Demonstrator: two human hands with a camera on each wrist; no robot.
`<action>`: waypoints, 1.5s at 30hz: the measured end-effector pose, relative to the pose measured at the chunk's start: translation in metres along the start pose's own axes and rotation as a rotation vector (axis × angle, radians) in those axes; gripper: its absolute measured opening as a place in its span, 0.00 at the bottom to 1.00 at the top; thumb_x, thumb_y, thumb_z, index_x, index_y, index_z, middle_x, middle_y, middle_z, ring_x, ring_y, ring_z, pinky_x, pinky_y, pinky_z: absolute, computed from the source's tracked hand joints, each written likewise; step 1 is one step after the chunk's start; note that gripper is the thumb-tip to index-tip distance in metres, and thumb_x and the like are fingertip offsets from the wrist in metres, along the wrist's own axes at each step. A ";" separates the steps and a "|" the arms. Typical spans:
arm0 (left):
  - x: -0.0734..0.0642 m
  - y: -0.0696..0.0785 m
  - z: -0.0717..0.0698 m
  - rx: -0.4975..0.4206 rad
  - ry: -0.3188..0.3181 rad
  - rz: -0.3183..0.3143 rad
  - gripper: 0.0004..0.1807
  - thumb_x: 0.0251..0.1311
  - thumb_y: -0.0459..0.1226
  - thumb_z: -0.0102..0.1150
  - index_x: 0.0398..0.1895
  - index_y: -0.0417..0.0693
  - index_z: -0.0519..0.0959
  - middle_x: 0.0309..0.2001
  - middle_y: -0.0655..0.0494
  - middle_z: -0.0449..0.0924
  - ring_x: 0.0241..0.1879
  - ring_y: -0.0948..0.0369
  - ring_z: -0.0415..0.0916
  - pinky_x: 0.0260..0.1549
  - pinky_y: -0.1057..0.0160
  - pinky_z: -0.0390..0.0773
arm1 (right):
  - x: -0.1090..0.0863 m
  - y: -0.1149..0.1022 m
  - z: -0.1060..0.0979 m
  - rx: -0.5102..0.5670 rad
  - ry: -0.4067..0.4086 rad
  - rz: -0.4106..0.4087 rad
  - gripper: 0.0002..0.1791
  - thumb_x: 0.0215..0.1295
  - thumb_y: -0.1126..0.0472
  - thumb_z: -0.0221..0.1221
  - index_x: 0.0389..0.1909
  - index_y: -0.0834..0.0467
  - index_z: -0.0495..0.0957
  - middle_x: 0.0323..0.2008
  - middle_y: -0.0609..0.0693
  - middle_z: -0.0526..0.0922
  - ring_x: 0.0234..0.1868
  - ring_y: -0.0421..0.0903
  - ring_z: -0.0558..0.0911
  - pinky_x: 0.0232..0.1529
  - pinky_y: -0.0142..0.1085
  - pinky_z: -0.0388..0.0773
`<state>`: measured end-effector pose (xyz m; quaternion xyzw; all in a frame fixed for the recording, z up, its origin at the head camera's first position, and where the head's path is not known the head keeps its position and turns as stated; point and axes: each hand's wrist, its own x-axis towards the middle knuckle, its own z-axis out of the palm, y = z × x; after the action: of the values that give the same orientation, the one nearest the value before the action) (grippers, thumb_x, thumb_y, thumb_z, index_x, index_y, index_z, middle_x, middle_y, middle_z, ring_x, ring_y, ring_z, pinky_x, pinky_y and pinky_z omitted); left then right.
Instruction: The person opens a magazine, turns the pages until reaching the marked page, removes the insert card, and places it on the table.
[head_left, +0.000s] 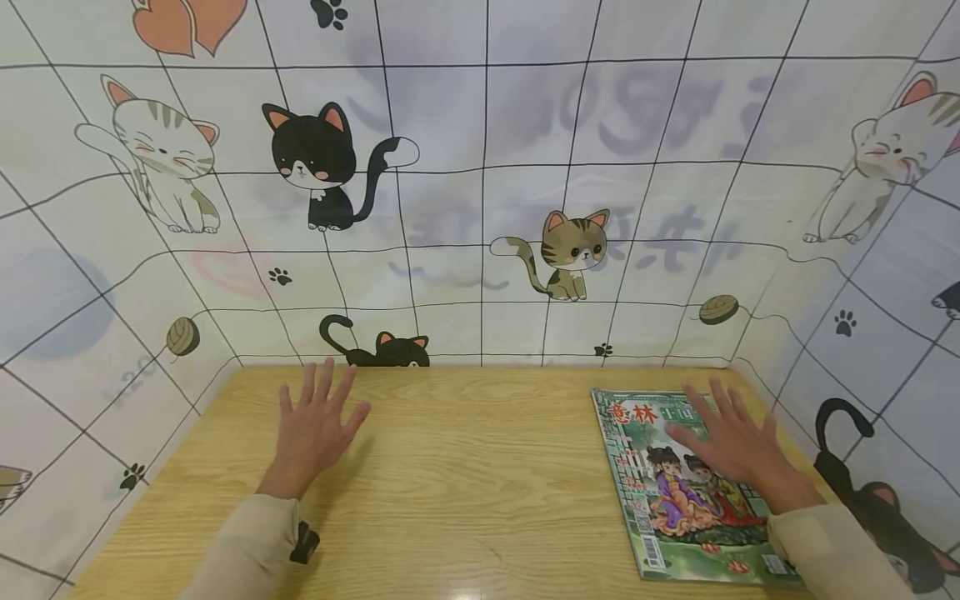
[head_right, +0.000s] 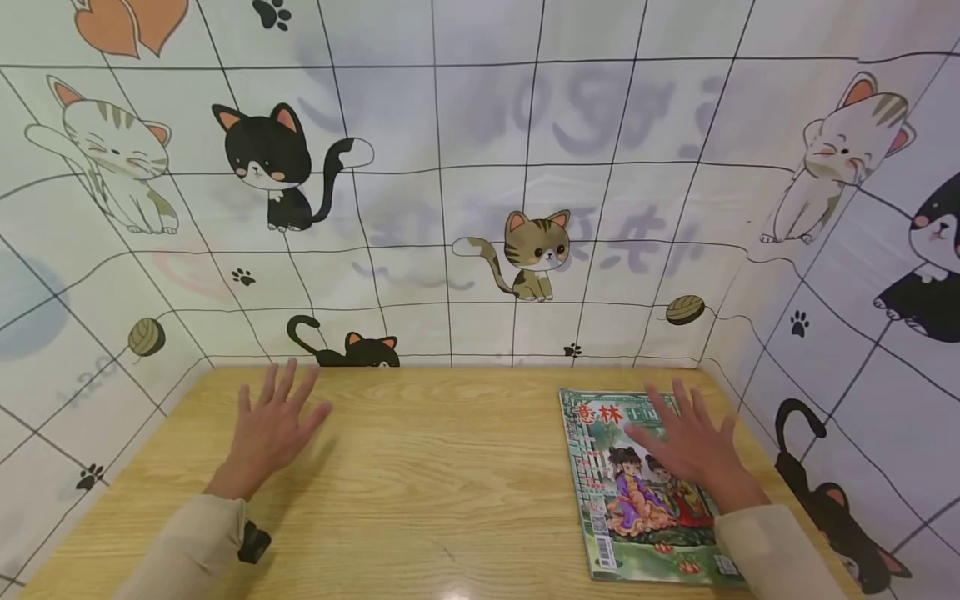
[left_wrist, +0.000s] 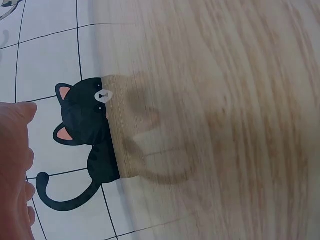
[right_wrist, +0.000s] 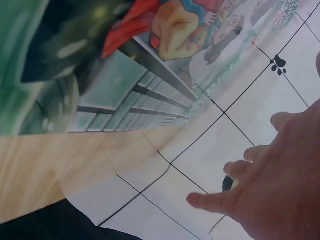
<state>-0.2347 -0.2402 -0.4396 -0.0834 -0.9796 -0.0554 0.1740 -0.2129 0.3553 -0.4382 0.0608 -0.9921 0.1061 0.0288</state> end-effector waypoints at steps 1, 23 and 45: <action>0.000 0.001 0.000 -0.003 -0.007 0.001 0.37 0.71 0.58 0.45 0.76 0.51 0.60 0.76 0.38 0.52 0.75 0.39 0.44 0.63 0.25 0.42 | -0.001 0.001 0.001 0.005 -0.011 0.001 0.50 0.68 0.30 0.48 0.80 0.54 0.42 0.76 0.71 0.35 0.73 0.77 0.42 0.54 0.82 0.32; 0.002 0.034 0.014 -0.096 -0.104 0.070 0.35 0.71 0.59 0.45 0.75 0.52 0.63 0.76 0.38 0.54 0.76 0.39 0.45 0.63 0.26 0.45 | -0.003 0.024 0.017 0.021 -0.162 0.032 0.52 0.66 0.30 0.52 0.77 0.61 0.49 0.72 0.77 0.44 0.68 0.82 0.47 0.47 0.86 0.43; 0.007 0.086 0.022 -0.149 -0.101 0.196 0.34 0.71 0.59 0.45 0.75 0.54 0.65 0.75 0.40 0.57 0.75 0.40 0.49 0.63 0.26 0.47 | 0.001 0.020 0.025 0.126 -0.188 -0.018 0.50 0.66 0.37 0.57 0.72 0.72 0.56 0.68 0.85 0.48 0.65 0.85 0.50 0.52 0.78 0.57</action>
<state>-0.2325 -0.1520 -0.4510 -0.1939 -0.9675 -0.1067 0.1225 -0.2175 0.3695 -0.4670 0.0810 -0.9812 0.1621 -0.0671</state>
